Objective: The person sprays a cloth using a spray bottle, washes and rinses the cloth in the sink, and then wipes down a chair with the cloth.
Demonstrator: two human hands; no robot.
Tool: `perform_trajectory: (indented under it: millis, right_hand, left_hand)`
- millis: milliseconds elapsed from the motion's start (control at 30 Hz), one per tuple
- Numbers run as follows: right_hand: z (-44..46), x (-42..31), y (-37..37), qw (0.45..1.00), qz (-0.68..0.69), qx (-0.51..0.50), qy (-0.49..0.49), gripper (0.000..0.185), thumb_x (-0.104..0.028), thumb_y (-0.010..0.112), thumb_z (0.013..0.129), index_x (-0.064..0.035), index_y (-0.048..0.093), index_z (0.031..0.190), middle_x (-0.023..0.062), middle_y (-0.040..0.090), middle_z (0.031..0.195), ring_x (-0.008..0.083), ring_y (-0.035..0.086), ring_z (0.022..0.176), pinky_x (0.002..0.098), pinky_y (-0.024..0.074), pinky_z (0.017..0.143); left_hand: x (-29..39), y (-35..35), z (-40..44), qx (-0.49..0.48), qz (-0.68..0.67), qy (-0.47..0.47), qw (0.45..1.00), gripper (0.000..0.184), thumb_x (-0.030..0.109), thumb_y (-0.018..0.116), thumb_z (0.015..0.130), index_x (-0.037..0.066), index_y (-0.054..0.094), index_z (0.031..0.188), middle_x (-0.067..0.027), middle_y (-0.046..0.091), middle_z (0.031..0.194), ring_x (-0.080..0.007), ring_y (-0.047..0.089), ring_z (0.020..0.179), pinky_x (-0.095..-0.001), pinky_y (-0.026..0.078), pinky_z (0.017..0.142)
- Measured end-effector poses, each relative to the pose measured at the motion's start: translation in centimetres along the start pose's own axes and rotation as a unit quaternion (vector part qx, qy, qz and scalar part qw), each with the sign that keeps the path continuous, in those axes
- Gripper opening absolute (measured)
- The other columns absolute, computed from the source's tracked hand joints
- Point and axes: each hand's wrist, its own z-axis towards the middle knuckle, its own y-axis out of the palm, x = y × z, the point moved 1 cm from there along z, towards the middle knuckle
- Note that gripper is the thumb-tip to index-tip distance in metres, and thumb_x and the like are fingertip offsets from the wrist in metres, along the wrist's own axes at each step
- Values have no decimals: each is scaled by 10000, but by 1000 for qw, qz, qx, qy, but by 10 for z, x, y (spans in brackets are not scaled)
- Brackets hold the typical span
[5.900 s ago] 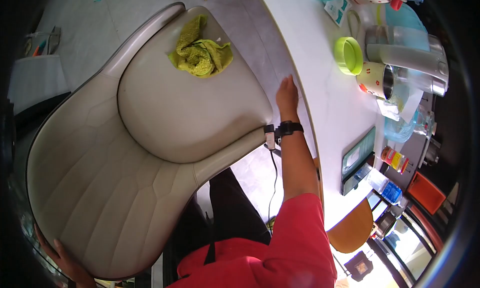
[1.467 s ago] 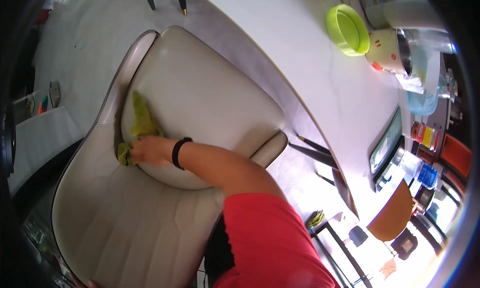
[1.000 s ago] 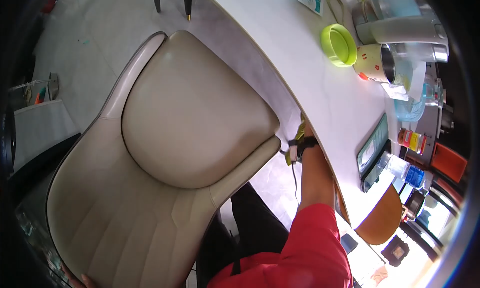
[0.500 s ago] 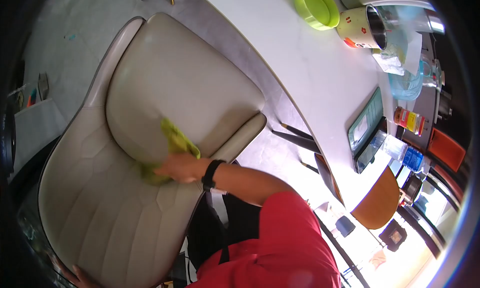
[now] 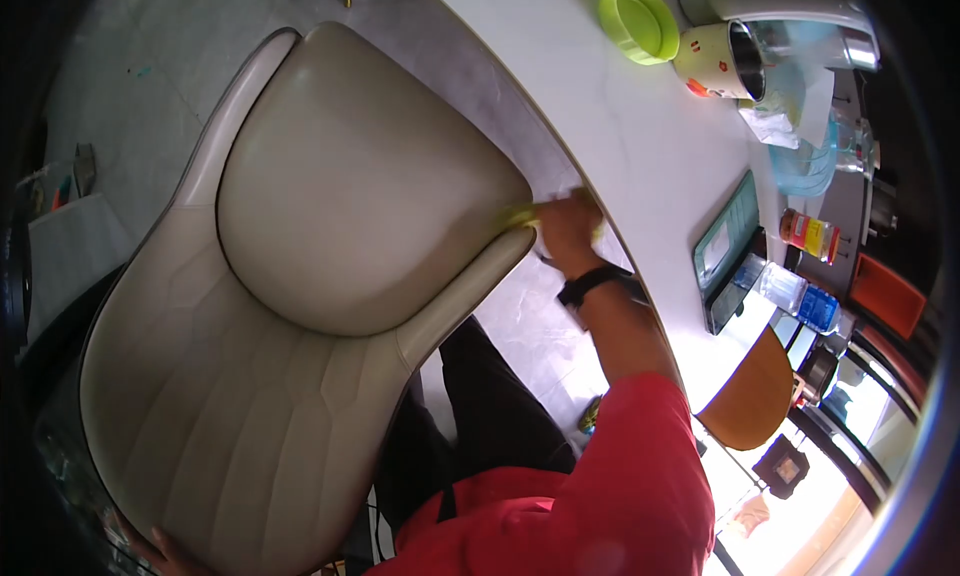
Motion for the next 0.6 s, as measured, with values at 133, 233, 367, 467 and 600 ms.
perform_trajectory:
  millis: [133, 233, 367, 467, 600]
  right_hand:
    - [1, 17, -43, 971, 174, 54, 155, 200, -130, 491, 867, -46, 659, 937, 168, 665, 971, 332, 647, 897, 471, 509, 763]
    - [0, -32, -49, 972, 168, -71, 149, 235, -144, 474, 883, -52, 669, 978, 136, 649, 1030, 355, 592, 1000, 464, 539, 816]
    - [-19, -83, 1, 995, 58, -42, 71, 170, -99, 546, 822, -55, 681, 914, 93, 645, 1018, 286, 577, 1012, 397, 528, 703]
    - [-68, -160, -3, 991, 85, -100, 35, 118, -103, 579, 779, -71, 686, 818, 122, 639, 880, 293, 594, 900, 400, 506, 667]
    - [-91, -177, -23, 959, 154, -93, -219, 133, -118, 581, 781, -85, 680, 863, 115, 664, 931, 297, 592, 1004, 451, 543, 687]
  left_hand:
    - [-3, 7, 0, 14, -47, -9, 999, 748, 363, 632, 910, 65, 258, 1485, -231, 343, 1455, -356, 425, 1248, -504, 382, 1027]
    - [-3, 3, 1, 18, -48, -13, 999, 767, 402, 637, 900, 64, 272, 1483, -232, 356, 1443, -358, 427, 1247, -509, 379, 1024]
    - [-71, -21, 15, -7, -7, 28, 1000, 767, 462, 554, 912, 102, 243, 1514, -127, 293, 1516, -292, 357, 1348, -444, 304, 1105]
    - [2, 4, 3, 36, 22, 18, 999, 788, 513, 636, 876, 50, 359, 1450, -227, 394, 1384, -362, 423, 1238, -522, 358, 1031]
    - [6, -2, 4, 51, 129, 35, 990, 796, 561, 625, 866, 37, 403, 1424, -216, 388, 1358, -357, 416, 1237, -526, 344, 1036]
